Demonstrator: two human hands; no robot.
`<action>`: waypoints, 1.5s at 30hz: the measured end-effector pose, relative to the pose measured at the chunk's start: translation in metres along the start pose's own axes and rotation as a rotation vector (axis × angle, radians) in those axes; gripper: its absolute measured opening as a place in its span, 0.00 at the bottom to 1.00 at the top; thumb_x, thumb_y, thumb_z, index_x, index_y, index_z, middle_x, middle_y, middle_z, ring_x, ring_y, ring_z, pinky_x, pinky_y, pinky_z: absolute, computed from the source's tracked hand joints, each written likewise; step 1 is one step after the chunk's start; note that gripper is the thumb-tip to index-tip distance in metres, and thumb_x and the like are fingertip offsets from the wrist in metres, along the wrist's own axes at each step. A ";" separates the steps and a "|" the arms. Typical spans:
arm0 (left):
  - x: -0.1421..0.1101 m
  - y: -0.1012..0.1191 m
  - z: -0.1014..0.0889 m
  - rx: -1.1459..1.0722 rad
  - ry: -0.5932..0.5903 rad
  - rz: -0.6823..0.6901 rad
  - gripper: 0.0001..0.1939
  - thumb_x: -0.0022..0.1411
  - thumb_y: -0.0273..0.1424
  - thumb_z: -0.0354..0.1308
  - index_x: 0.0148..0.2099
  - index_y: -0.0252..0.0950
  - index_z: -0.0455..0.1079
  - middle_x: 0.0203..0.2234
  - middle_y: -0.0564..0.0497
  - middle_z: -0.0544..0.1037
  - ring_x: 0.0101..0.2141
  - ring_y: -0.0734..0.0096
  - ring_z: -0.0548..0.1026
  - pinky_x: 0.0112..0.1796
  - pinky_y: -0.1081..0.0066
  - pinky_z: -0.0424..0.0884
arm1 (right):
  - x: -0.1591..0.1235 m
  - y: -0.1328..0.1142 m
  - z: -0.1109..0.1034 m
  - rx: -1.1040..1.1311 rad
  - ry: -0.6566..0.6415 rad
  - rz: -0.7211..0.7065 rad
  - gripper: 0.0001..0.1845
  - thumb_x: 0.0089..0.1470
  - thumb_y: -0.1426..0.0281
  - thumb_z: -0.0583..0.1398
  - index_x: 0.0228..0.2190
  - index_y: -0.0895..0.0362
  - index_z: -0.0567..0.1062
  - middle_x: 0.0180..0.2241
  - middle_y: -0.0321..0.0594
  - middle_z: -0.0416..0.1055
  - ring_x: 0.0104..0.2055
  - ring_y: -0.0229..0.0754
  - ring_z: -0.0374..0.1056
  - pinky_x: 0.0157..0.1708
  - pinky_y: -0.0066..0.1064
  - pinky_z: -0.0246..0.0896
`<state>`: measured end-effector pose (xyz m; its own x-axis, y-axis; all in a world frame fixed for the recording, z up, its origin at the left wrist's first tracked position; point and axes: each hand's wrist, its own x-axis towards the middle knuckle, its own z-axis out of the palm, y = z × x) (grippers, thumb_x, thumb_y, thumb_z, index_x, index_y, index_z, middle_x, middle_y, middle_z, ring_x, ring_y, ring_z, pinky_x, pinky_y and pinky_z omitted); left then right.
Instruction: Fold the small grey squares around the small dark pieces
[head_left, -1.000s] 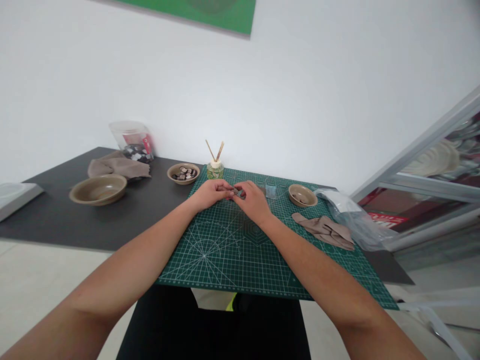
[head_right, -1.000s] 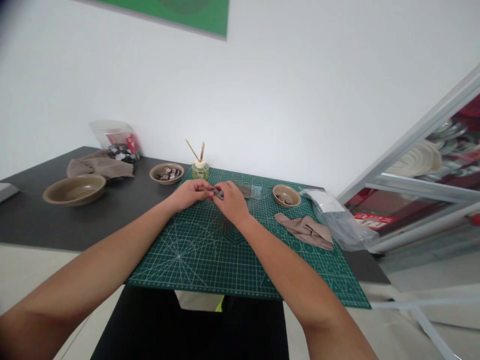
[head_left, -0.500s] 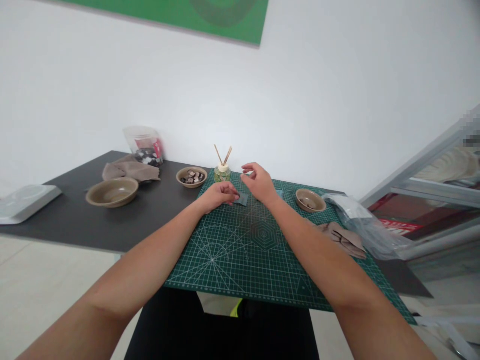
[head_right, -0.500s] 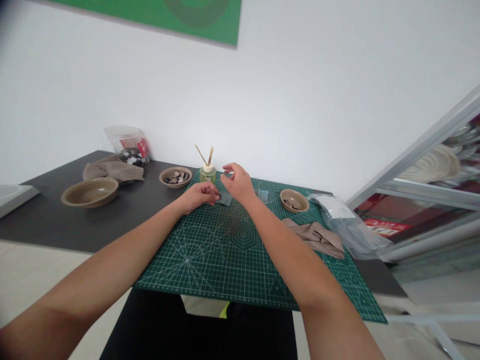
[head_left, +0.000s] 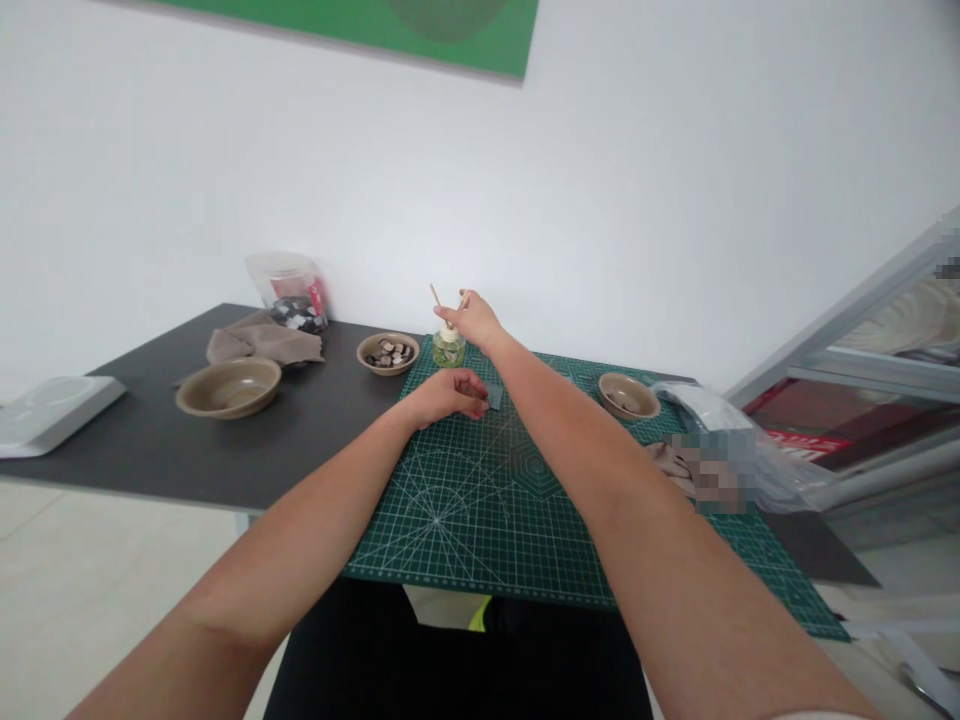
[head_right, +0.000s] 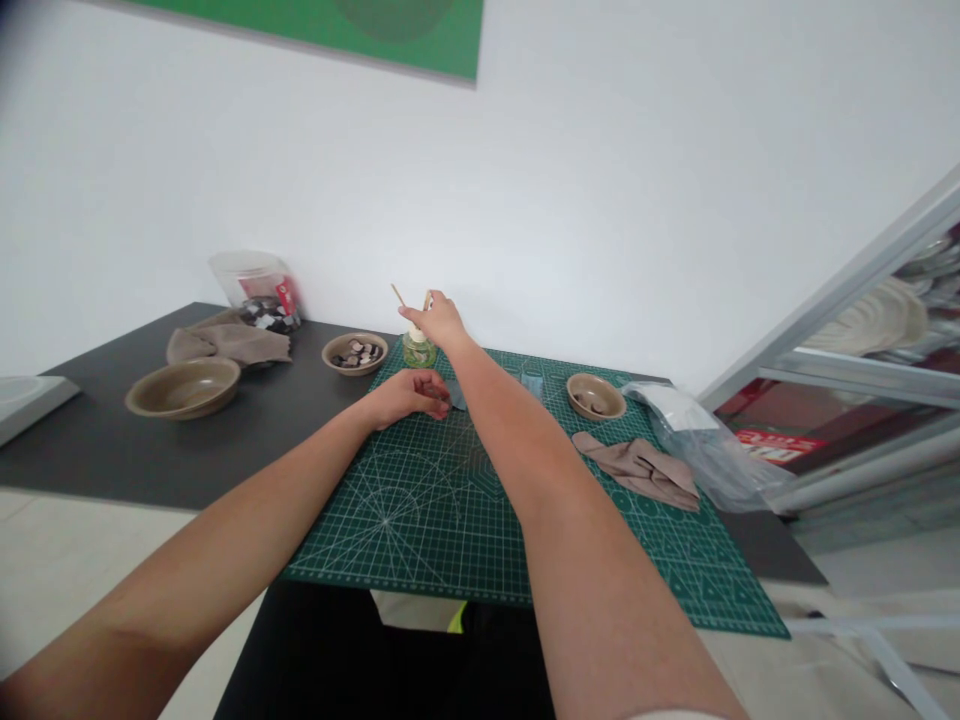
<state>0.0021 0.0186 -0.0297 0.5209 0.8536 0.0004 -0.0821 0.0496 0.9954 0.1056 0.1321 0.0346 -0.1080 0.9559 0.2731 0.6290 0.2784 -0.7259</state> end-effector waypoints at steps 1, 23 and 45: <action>0.000 -0.001 0.000 -0.007 0.000 -0.005 0.17 0.43 0.22 0.75 0.34 0.30 0.71 0.26 0.49 0.82 0.28 0.69 0.82 0.34 0.67 0.80 | 0.004 0.000 0.004 0.020 -0.008 -0.012 0.37 0.58 0.56 0.66 0.61 0.64 0.67 0.57 0.56 0.73 0.56 0.46 0.71 0.55 0.36 0.65; 0.007 -0.006 -0.003 -0.018 -0.007 0.043 0.13 0.47 0.18 0.66 0.36 0.31 0.71 0.26 0.52 0.81 0.26 0.71 0.80 0.31 0.69 0.78 | -0.020 -0.015 -0.019 -0.258 0.041 -0.098 0.16 0.68 0.62 0.56 0.36 0.58 0.80 0.37 0.45 0.81 0.45 0.46 0.76 0.49 0.32 0.64; 0.009 -0.002 -0.004 -0.065 0.180 0.024 0.14 0.51 0.19 0.71 0.38 0.31 0.71 0.27 0.49 0.82 0.27 0.73 0.80 0.29 0.74 0.75 | -0.017 -0.002 -0.055 0.211 0.229 -0.202 0.23 0.64 0.50 0.59 0.29 0.56 0.75 0.24 0.35 0.75 0.27 0.38 0.76 0.33 0.30 0.75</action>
<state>0.0037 0.0282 -0.0318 0.3585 0.9335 0.0013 -0.1503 0.0563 0.9870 0.1484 0.1101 0.0663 -0.0241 0.8405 0.5412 0.4375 0.4956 -0.7503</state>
